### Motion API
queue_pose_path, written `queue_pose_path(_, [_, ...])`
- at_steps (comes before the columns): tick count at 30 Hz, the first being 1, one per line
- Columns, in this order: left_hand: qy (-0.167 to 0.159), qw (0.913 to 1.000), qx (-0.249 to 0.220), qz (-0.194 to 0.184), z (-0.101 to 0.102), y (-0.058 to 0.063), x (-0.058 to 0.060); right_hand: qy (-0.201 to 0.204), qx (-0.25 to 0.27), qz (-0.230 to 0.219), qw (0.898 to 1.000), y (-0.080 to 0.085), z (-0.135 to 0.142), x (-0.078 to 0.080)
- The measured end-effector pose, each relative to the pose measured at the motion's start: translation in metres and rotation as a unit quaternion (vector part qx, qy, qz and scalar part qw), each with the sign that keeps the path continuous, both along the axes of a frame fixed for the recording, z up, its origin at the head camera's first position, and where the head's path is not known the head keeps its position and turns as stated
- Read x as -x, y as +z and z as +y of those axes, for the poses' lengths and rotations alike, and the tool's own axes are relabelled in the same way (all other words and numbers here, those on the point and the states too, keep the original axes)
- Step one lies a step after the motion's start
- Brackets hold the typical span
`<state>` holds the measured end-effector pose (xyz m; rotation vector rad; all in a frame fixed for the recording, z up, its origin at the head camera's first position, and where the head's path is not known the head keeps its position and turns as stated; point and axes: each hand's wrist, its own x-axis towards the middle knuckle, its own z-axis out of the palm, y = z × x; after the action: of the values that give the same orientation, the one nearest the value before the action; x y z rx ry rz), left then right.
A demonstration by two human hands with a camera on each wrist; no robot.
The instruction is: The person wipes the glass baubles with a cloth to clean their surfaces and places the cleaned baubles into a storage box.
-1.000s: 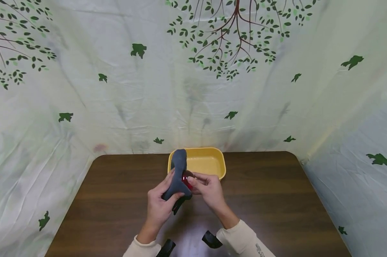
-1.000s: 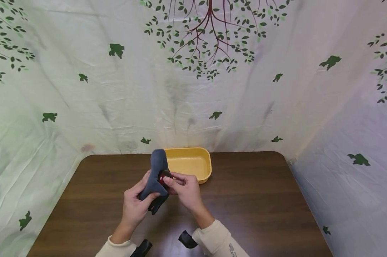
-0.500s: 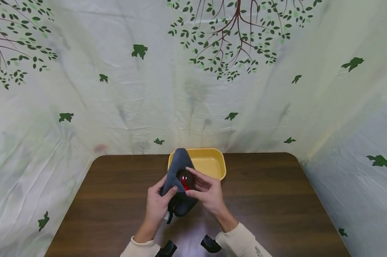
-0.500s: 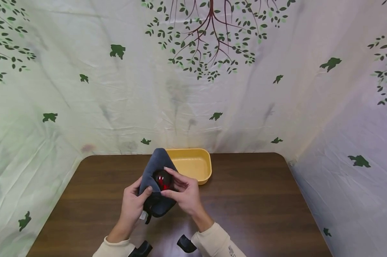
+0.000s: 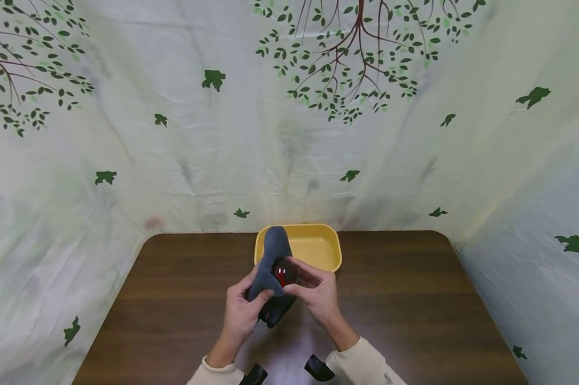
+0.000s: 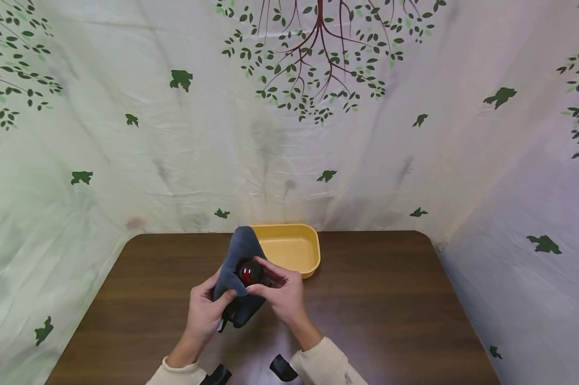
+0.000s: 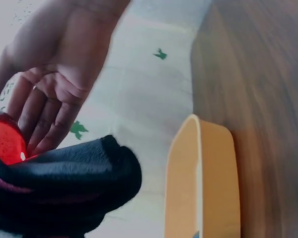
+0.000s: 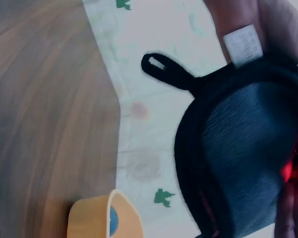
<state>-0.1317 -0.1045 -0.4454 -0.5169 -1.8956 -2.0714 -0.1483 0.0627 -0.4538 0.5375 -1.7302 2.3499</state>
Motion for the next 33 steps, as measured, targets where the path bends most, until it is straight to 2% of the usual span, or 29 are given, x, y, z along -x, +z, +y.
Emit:
queue_pose_path(2, [0.008,0.9992,0.024,0.031,0.001,-0.002,0.001,-0.014,-0.01,-0.034,0.999,0.002,0.0,-0.002])
queue_pose_path(4, [0.023,0.998,0.039,0.043,0.003,-0.003,0.002,-0.012,-0.015,-0.053,0.998,0.003,-0.001,-0.003])
queue_pose_path(6, [0.033,0.9988,0.03,0.021,0.004,-0.003,0.001,-0.001,-0.023,-0.058,0.998,0.005,-0.001,-0.003])
queue_pose_path(8, [0.038,0.9991,0.011,-0.017,0.005,-0.002,-0.001,0.009,-0.039,-0.05,0.998,0.005,0.0,-0.001])
queue_pose_path(12, [0.038,0.9915,-0.056,-0.111,0.007,0.0,-0.003,0.05,-0.09,0.009,0.995,0.003,0.008,0.002])
queue_pose_path(16, [0.025,0.979,-0.106,-0.172,0.006,0.002,-0.004,0.072,-0.148,0.094,0.982,0.002,0.017,0.008])
queue_pose_path(20, [-0.012,0.9749,-0.114,-0.191,0.006,0.002,-0.005,0.037,-0.201,0.203,0.958,0.009,0.022,0.013])
queue_pose_path(22, [-0.025,0.9753,-0.106,-0.192,0.006,0.001,-0.006,0.022,-0.213,0.236,0.948,0.016,0.023,0.012])
queue_pose_path(24, [-0.03,0.9763,-0.098,-0.191,0.005,0.0,-0.006,0.024,-0.206,0.246,0.947,0.022,0.023,0.009])
queue_pose_path(26, [-0.033,0.9791,-0.086,-0.181,0.004,-0.002,-0.005,0.028,-0.182,0.226,0.957,0.021,0.021,0.006])
queue_pose_path(28, [-0.037,0.9827,-0.077,-0.165,0.004,-0.004,-0.005,0.031,-0.152,0.176,0.972,0.012,0.019,0.005])
queue_pose_path(31, [-0.032,0.9897,-0.053,-0.13,0.003,-0.008,-0.003,0.029,-0.112,0.064,0.991,0.001,0.015,0.003])
queue_pose_path(33, [-0.025,0.9945,-0.03,-0.097,0.002,-0.01,-0.001,0.023,-0.094,-0.017,0.995,-0.001,0.013,0.001])
